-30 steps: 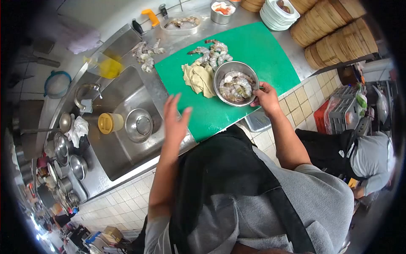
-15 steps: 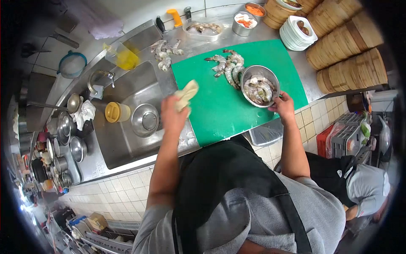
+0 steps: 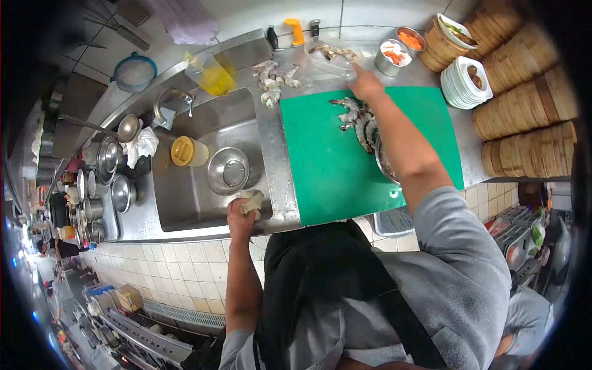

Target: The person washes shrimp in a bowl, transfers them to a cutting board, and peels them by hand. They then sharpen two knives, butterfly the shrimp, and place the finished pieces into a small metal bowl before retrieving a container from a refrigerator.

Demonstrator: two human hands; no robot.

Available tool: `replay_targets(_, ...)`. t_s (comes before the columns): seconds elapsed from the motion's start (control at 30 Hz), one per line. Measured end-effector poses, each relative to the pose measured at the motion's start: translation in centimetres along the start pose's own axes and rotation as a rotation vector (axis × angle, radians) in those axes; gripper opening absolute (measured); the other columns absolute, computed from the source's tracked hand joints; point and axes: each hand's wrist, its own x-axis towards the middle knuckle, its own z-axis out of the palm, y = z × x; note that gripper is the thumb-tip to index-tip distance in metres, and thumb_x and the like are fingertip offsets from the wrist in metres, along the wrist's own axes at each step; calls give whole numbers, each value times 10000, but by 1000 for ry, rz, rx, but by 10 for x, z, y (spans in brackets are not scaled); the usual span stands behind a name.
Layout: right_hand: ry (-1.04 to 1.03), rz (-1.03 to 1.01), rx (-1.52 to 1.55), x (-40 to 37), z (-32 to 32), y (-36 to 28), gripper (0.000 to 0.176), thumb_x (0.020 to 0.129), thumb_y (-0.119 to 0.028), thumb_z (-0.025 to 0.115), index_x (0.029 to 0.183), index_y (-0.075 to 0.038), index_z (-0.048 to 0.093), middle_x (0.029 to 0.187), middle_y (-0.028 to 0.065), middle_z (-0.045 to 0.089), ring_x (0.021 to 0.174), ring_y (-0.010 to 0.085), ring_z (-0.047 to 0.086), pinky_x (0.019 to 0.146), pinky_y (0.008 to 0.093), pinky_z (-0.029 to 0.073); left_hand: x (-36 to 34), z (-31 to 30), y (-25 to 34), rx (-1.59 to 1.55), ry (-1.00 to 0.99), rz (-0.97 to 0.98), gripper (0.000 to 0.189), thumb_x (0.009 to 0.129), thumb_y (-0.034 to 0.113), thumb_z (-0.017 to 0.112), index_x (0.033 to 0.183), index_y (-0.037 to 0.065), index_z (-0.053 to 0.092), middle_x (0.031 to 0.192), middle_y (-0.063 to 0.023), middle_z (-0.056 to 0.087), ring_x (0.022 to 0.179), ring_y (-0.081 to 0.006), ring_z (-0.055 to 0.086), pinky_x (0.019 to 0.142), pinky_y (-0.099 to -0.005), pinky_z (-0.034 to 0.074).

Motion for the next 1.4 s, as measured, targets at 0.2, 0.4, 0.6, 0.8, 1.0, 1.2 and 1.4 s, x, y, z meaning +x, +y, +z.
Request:
replay_targets(0.2, 100, 7, 59, 14, 16, -18, 204, 828, -258, 711, 960, -106, 675, 1046, 219, 653, 1011, 405, 620, 880, 464, 500, 2, -1, 2, -30, -74, -124, 421, 692, 35, 730, 1102, 63, 635, 1109, -167, 634, 1052, -356, 590, 931, -426, 479)
replay_targets(0.4, 106, -281, 218, -98, -23, -78, 142, 802, -202, 758, 874, -98, 694, 1125, 174, 642, 995, 382, 635, 849, 452, 520, 56, -4, 34, -551, -70, -337, 497, 957, 243, 618, 1403, 76, 477, 1351, -165, 546, 1207, -268, 548, 1008, -395, 454)
replay_targets(0.6, -104, -449, 513, -191, -27, -130, 203, 793, -92, 766, 985, -100, 701, 1353, 192, 559, 1214, 385, 559, 980, 445, 483, 113, -54, 105, -1338, -182, -398, 569, 977, 227, 579, 1476, 116, 329, 1337, -153, 534, 1105, -300, 612, 848, -456, 559)
replay_targets(0.8, 44, -642, 197, -222, -59, -187, 394, 772, 5, 681, 1158, -68, 656, 1302, 208, 575, 1191, 404, 530, 1003, 464, 454, 99, -82, 93, -1205, -165, -281, 519, 943, 110, 599, 1411, 69, 379, 1264, -120, 592, 993, -261, 668, 771, -402, 590)
replay_targets(1.0, 35, -667, 172, -221, -15, -251, 404, 822, -65, 685, 1218, -30, 615, 1296, 173, 577, 1200, 361, 529, 983, 433, 464, 69, -99, 71, -1269, -137, -256, 669, 871, -53, 566, 1468, 77, 295, 1271, -118, 568, 1009, -214, 668, 739, -297, 575)
replay_targets(1.2, -41, -529, 72, -230, 19, -302, 444, 789, -189, 753, 1203, -80, 633, 1214, 129, 580, 1174, 326, 509, 990, 435, 418, 55, -118, 49, -1326, -111, -253, 658, 869, -39, 586, 1453, 62, 301, 1248, -134, 576, 1013, -199, 662, 758, -304, 583)
replay_targets(1.4, -61, -525, 24, -248, 37, -309, 418, 759, -221, 789, 1140, -111, 657, 1168, 120, 566, 1145, 317, 503, 971, 448, 422, 42, -124, 36, -1324, -70, -299, 656, 853, -31, 629, 1432, 73, 339, 1201, -119, 604, 972, -184, 662, 743, -328, 603)
